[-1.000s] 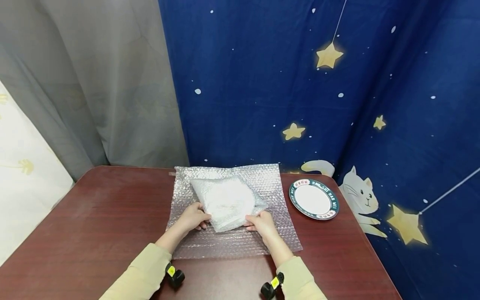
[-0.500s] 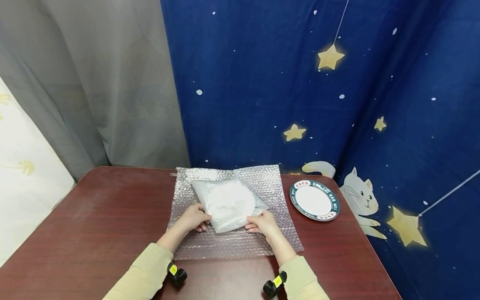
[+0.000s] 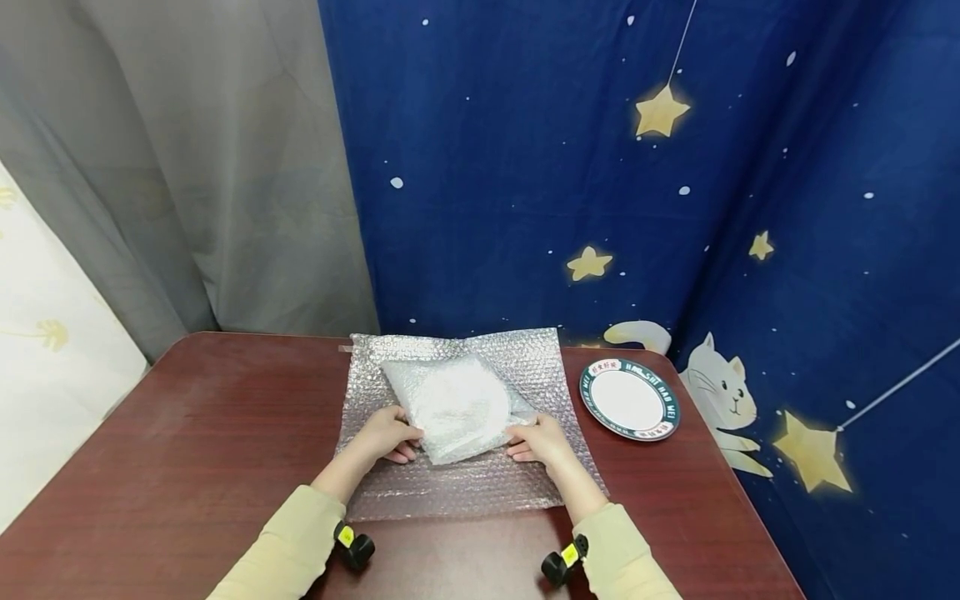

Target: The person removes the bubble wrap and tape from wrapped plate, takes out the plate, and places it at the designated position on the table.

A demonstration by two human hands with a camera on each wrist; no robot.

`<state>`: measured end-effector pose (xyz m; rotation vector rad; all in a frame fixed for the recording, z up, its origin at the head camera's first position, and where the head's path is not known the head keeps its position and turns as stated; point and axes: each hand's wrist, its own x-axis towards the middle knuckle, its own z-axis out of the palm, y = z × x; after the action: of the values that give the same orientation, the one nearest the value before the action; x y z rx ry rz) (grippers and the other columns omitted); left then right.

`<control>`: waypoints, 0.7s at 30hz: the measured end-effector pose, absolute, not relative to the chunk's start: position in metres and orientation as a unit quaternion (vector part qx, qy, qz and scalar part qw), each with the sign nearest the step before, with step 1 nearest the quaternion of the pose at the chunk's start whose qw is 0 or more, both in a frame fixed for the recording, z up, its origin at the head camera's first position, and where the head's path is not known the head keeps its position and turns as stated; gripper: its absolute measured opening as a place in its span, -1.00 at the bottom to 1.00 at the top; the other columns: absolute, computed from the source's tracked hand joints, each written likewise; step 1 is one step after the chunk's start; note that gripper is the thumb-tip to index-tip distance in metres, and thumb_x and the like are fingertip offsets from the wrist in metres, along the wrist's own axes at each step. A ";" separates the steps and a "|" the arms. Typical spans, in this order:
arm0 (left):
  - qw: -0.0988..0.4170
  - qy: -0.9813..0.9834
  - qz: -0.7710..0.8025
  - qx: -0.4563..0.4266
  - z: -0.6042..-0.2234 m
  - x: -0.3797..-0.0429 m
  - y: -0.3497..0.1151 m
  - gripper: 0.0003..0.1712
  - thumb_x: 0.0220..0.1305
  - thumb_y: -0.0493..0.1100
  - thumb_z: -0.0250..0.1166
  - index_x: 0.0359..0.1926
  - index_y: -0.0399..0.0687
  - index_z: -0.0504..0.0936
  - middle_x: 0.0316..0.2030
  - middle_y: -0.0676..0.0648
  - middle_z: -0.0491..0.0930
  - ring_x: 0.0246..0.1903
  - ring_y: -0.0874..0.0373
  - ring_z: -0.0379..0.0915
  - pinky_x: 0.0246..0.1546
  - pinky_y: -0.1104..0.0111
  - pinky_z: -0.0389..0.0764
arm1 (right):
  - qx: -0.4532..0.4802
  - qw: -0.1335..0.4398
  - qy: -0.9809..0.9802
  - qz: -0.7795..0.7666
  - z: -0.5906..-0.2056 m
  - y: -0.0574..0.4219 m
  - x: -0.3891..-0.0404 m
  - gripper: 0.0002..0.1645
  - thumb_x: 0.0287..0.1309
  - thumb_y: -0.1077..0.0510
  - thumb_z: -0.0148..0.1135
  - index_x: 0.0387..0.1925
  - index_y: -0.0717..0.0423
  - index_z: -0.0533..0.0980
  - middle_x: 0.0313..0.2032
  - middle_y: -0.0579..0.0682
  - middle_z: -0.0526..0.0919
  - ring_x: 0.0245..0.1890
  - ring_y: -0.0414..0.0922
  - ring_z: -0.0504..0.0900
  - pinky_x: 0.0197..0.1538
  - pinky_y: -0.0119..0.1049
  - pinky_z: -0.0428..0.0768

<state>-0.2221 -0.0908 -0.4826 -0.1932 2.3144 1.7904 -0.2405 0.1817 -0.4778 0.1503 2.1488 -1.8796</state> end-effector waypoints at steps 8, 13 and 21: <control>0.120 0.740 0.658 -0.075 -0.487 -0.225 -0.091 -0.78 0.18 -0.42 0.25 -0.29 -0.34 0.33 -0.54 -0.28 0.59 -0.67 0.05 0.59 -0.63 0.31 0.62 | 0.062 0.137 0.763 -0.628 -0.470 0.192 -0.249 -0.38 0.21 0.29 0.15 0.21 0.51 0.17 -0.36 0.20 0.61 -0.54 -0.06 0.67 -0.43 -0.29 0.65; 0.134 0.721 0.676 -0.073 -0.491 -0.226 -0.092 -0.77 0.21 -0.43 0.21 -0.20 -0.38 0.31 -0.54 -0.28 0.62 -0.63 0.03 0.61 -0.61 0.33 0.62 | 0.045 0.138 0.792 -0.594 -0.466 0.195 -0.255 -0.41 0.20 0.26 0.19 0.16 0.51 0.23 -0.25 0.23 0.63 -0.49 -0.03 0.69 -0.42 -0.26 0.65; 0.141 0.712 0.685 -0.068 -0.492 -0.227 -0.092 -0.74 0.22 -0.44 0.18 -0.15 -0.39 0.27 -0.56 -0.27 0.61 -0.65 0.07 0.60 -0.62 0.36 0.61 | 0.009 0.127 0.856 -0.502 -0.459 0.198 -0.264 -0.44 0.20 0.19 0.22 0.14 0.45 0.36 -0.09 0.33 0.59 -0.39 0.01 0.67 -0.37 -0.19 0.65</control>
<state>-0.2271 -0.0918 -0.4916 -0.1977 2.0558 1.9767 -0.2644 0.1976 -0.4585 0.0273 2.4898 -1.4596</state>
